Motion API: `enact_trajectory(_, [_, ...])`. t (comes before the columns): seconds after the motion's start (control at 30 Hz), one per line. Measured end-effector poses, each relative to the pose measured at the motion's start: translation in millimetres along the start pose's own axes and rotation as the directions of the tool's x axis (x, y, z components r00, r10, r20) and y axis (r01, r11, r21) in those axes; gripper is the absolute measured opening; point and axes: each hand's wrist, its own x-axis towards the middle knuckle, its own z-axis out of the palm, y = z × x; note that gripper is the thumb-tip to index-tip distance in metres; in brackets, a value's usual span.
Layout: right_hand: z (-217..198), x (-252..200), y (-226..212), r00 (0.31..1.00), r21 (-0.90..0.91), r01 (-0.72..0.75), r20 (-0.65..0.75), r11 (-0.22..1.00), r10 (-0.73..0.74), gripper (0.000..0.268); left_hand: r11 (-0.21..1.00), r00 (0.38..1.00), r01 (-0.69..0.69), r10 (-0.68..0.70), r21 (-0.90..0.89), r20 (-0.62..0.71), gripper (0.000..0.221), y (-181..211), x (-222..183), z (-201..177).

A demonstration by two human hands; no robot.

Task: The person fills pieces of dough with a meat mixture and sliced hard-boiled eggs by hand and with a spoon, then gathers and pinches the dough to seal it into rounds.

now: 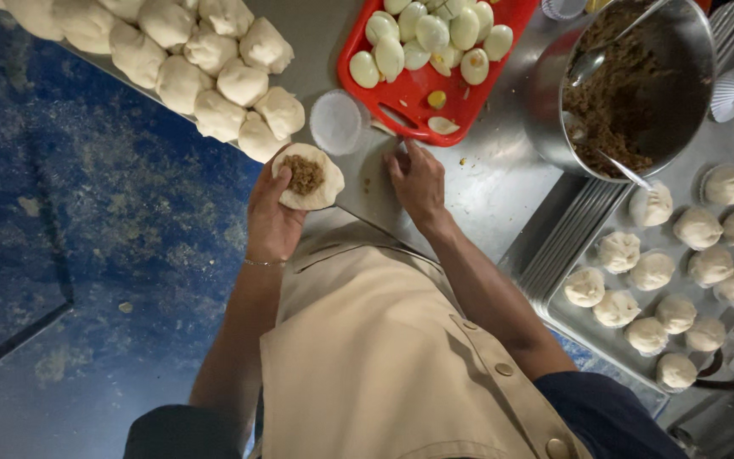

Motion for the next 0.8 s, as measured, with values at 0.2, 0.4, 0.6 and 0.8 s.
enact_trajectory(0.2, [-3.5,7.0,-8.6,0.997,-0.141,0.069,-0.037,0.988,-0.075,0.036,0.999,0.999,0.040,-0.040,0.028,-0.026,0.054,0.9,-1.8,-2.7])
enact_trajectory(0.4, [8.3,32.1,-16.3,0.951,-0.335,0.306,0.077,0.891,-0.298,0.025,0.997,0.997,0.070,-0.071,0.021,0.014,0.051,0.5,-7.4,5.3])
enact_trajectory(0.6, [11.6,44.1,-18.7,0.927,-0.465,0.373,0.154,0.803,-0.341,0.014,0.998,0.997,0.061,-0.063,0.027,0.052,0.050,1.5,-9.3,9.9])
enact_trajectory(0.8, [-16.0,24.1,-3.4,0.991,-0.048,0.089,-0.098,0.995,-0.094,0.019,0.998,0.996,0.057,-0.057,-0.003,0.066,0.046,2.4,-10.5,3.2])
